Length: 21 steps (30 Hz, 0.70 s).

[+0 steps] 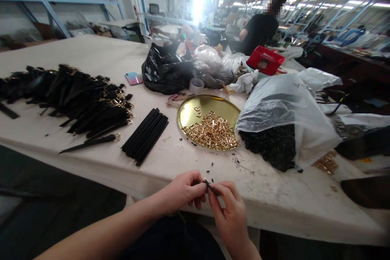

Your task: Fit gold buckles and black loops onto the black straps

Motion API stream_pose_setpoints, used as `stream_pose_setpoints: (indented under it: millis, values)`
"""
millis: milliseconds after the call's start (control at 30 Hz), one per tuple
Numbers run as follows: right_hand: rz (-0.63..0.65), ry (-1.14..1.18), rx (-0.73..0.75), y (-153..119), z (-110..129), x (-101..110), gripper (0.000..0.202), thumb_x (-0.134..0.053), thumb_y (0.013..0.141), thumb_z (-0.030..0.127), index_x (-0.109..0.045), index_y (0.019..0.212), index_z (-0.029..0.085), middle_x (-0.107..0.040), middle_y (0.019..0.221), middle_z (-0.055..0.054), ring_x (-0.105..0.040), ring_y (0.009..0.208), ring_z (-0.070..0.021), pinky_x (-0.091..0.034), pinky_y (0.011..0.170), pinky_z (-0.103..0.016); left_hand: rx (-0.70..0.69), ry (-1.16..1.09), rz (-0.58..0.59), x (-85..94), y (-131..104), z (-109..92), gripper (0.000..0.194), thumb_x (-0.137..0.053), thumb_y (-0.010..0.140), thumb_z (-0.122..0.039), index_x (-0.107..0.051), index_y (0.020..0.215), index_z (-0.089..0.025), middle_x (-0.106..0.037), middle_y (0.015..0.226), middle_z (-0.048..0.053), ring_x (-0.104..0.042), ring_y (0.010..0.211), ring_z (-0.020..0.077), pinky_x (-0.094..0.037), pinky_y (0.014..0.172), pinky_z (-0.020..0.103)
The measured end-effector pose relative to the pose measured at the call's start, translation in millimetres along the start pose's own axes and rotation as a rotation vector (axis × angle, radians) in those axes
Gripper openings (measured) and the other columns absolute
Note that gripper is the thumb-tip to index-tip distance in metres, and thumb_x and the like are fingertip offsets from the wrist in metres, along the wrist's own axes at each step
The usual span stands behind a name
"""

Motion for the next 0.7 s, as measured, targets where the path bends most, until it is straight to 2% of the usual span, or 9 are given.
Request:
stream_pose_setpoints:
  millis: [67,167,300,367,433,467,533,633,700]
  values:
    - [-0.003,0.076,-0.105,0,0,-1,0.006,-0.053,0.079,0.016,-0.057,0.079,0.021,-0.055,0.070,0.000,-0.053,0.064,-0.0136,-0.042,0.059,-0.024,-0.009,0.022,0.006,-1.5,-5,-2,0.025,-0.050,0.076,-0.041,-0.043,0.073,-0.016,-0.052,0.057,-0.005,-0.046,0.044,0.0066,-0.033,0.043,0.017]
    - [0.004,0.207,-0.240,-1,5,-5,0.007,-0.054,0.080,0.021,-0.052,0.073,0.021,-0.050,0.063,0.003,-0.048,0.057,-0.0117,-0.039,0.052,-0.021,-0.051,0.124,-0.034,-0.8,-10,-5,0.029,-0.051,0.075,-0.044,-0.042,0.070,-0.017,-0.050,0.053,-0.006,-0.037,0.040,0.0047,-0.027,0.039,0.016]
    - [-0.021,0.188,-0.142,-3,22,-3,0.004,-0.049,0.081,0.018,-0.052,0.079,0.021,-0.051,0.071,0.002,-0.050,0.065,-0.0123,-0.041,0.059,-0.022,-0.104,0.189,-0.105,1.0,-11,-4,0.033,-0.055,0.071,-0.046,-0.039,0.065,-0.018,-0.045,0.046,-0.007,-0.034,0.040,0.0054,-0.026,0.039,0.016]
    - [0.051,0.169,-0.092,-4,26,-1,0.010,-0.044,0.083,0.016,-0.052,0.081,0.020,-0.053,0.076,0.000,-0.051,0.070,-0.0132,-0.042,0.064,-0.024,-0.099,0.166,-0.119,1.3,-10,-3,0.030,-0.055,0.070,-0.044,-0.041,0.074,-0.018,-0.048,0.051,-0.007,-0.037,0.040,0.0067,-0.028,0.038,0.017]
    - [0.148,0.146,-0.082,-2,22,5,0.014,-0.041,0.083,0.015,-0.052,0.076,0.020,-0.054,0.074,0.000,-0.052,0.069,-0.0131,-0.042,0.062,-0.023,-0.109,0.198,-0.088,0.9,-8,-3,0.029,-0.053,0.072,-0.040,-0.043,0.088,-0.018,-0.052,0.059,-0.006,-0.040,0.041,0.0077,-0.031,0.038,0.018]
    - [0.178,0.121,-0.092,1,16,10,0.015,-0.040,0.082,0.015,-0.052,0.075,0.020,-0.054,0.072,0.000,-0.052,0.067,-0.0130,-0.042,0.061,-0.023,-0.122,0.246,-0.051,0.4,-6,-4,0.028,-0.051,0.074,-0.039,-0.045,0.092,-0.018,-0.053,0.062,-0.006,-0.041,0.043,0.0080,-0.032,0.040,0.018]
    - [0.152,0.000,-0.136,14,-7,26,0.015,-0.040,0.081,0.016,-0.054,0.079,0.020,-0.056,0.070,0.000,-0.054,0.065,-0.0132,-0.043,0.059,-0.022,-0.137,0.365,0.000,0.4,-1,-7,0.024,-0.047,0.078,-0.039,-0.051,0.086,-0.018,-0.053,0.061,-0.005,-0.042,0.046,0.0084,-0.032,0.045,0.019]
    - [-0.057,-0.379,-0.213,48,-55,58,0.018,-0.039,0.083,0.021,-0.055,0.092,0.018,-0.060,0.078,-0.003,-0.056,0.071,-0.0151,-0.045,0.064,-0.024,-0.131,0.391,-0.070,4.0,14,-11,0.029,-0.043,0.080,-0.043,-0.050,0.070,-0.017,-0.048,0.053,-0.005,-0.041,0.050,0.0092,-0.030,0.048,0.019]
    - [-0.097,-0.494,-0.227,75,-88,74,0.017,-0.043,0.081,0.021,-0.057,0.091,0.016,-0.059,0.084,-0.007,-0.056,0.078,-0.0184,-0.043,0.070,-0.029,-0.103,0.323,-0.108,6.1,25,-12,0.029,-0.042,0.079,-0.045,-0.048,0.069,-0.017,-0.045,0.050,-0.006,-0.038,0.047,0.0091,-0.029,0.047,0.020]
Point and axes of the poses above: each hand's wrist, its own y-axis towards the middle knuckle, its own x-axis out of the back of the hand, z = x × y, the point moved 2 cm from there along y, towards the middle knuckle
